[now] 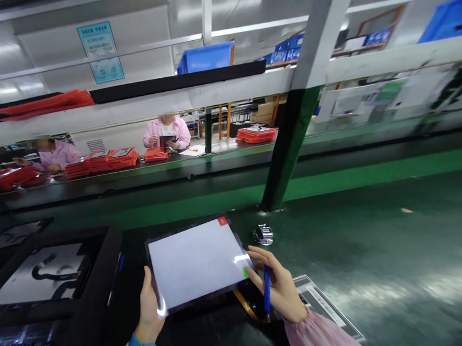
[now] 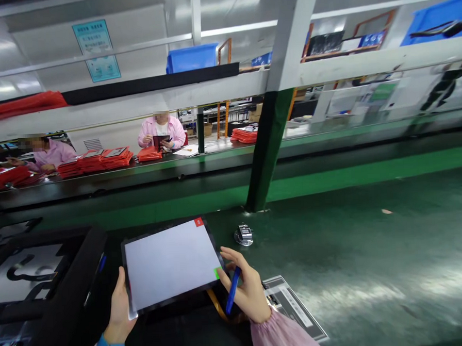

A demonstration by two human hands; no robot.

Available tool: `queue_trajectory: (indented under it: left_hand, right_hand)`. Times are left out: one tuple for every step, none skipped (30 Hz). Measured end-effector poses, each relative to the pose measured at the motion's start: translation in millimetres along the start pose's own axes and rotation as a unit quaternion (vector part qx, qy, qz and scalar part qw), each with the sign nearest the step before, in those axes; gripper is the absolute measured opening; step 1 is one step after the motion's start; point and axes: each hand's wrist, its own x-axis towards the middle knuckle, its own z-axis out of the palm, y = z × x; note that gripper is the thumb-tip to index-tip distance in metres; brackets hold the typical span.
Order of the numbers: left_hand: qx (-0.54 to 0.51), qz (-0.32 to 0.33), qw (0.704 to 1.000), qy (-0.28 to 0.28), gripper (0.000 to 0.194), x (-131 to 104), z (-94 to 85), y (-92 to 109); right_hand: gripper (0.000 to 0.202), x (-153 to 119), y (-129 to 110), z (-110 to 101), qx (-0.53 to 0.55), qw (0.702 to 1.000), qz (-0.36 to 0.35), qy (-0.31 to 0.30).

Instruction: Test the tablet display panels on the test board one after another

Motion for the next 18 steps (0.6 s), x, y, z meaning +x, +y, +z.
queue_trajectory:
  left_hand:
    - [-0.008,0.009,1.000,-0.007,0.050,0.9,-1.0,-1.2]
    - [-0.018,0.019,1.000,-0.016,0.050,1.8,-2.1,-2.3]
    - [-0.028,0.030,0.999,-0.024,0.049,2.9,-3.4,-3.3]
    - [-0.034,0.038,0.998,-0.029,0.049,3.9,-4.9,-4.2]
    - [-0.038,0.043,0.998,-0.032,0.050,5.1,-6.5,-4.9]
    - [-0.039,0.044,0.998,-0.034,0.050,6.3,-8.3,-5.3]
    - [-0.036,0.040,0.998,-0.034,0.050,7.3,-9.9,-5.7]
    - [-0.032,0.033,0.998,-0.035,0.050,8.2,-11.3,-6.0]
    - [-0.028,0.024,0.999,-0.040,0.050,8.9,-12.2,-6.2]
    - [-0.027,0.015,0.998,-0.048,0.051,9.2,-12.7,-6.5]
    - [-0.026,0.010,0.998,-0.059,0.053,9.2,-12.8,-6.8]
    - [-0.025,0.009,0.997,-0.069,0.056,8.9,-12.4,-7.2]
    - [-0.022,0.012,0.997,-0.077,0.057,8.4,-11.9,-7.5]
    - [-0.019,0.017,0.996,-0.081,0.057,7.8,-11.5,-7.8]
    - [-0.014,0.022,0.996,-0.082,0.056,7.4,-11.3,-8.1]
    - [-0.009,0.029,0.996,-0.078,0.054,7.1,-11.6,-8.3]
    - [-0.003,0.035,0.997,-0.070,0.052,7.1,-12.3,-8.4]
    - [0.002,0.037,0.998,-0.060,0.051,7.3,-13.5,-8.4]
  right_hand:
    - [0.043,1.1,-0.4,-2.6,0.020,1.000,0.002,0.004]
    - [0.043,1.9,0.1,-7.1,0.039,0.999,0.004,0.009]
    - [0.041,2.1,1.7,-13.4,0.049,0.999,0.007,0.013]
    - [0.038,1.4,5.1,-21.4,0.043,0.999,0.009,0.015]
    - [0.034,-0.5,10.5,-30.6,0.017,1.000,0.007,0.014]
    - [0.031,-3.7,17.7,-40.6,-0.026,1.000,-0.001,0.011]
    - [0.029,-8.2,26.6,-50.5,-0.080,0.997,-0.015,0.006]
    - [0.029,-13.7,36.5,-59.6,-0.136,0.990,-0.033,0.000]
    - [0.030,-19.9,46.8,-67.5,-0.188,0.981,-0.054,-0.009]
    - [0.031,-26.3,56.7,-73.7,-0.232,0.970,-0.073,-0.018]
    - [0.032,-32.4,65.4,-78.3,-0.263,0.960,-0.088,-0.031]
    - [0.032,-37.8,72.5,-81.2,-0.282,0.953,-0.098,-0.046]
    - [0.032,-42.2,77.7,-82.7,-0.294,0.948,-0.103,-0.061]
    - [0.032,-45.4,81.0,-83.2,-0.300,0.945,-0.104,-0.074]
    - [0.032,-47.4,82.7,-82.9,-0.304,0.944,-0.102,-0.084]
    - [0.033,-48.5,83.2,-82.1,-0.307,0.942,-0.098,-0.091]
    - [0.034,-48.9,83.0,-81.1,-0.312,0.941,-0.094,-0.096]
    - [0.035,-48.9,82.5,-80.0,-0.318,0.939,-0.087,-0.098]
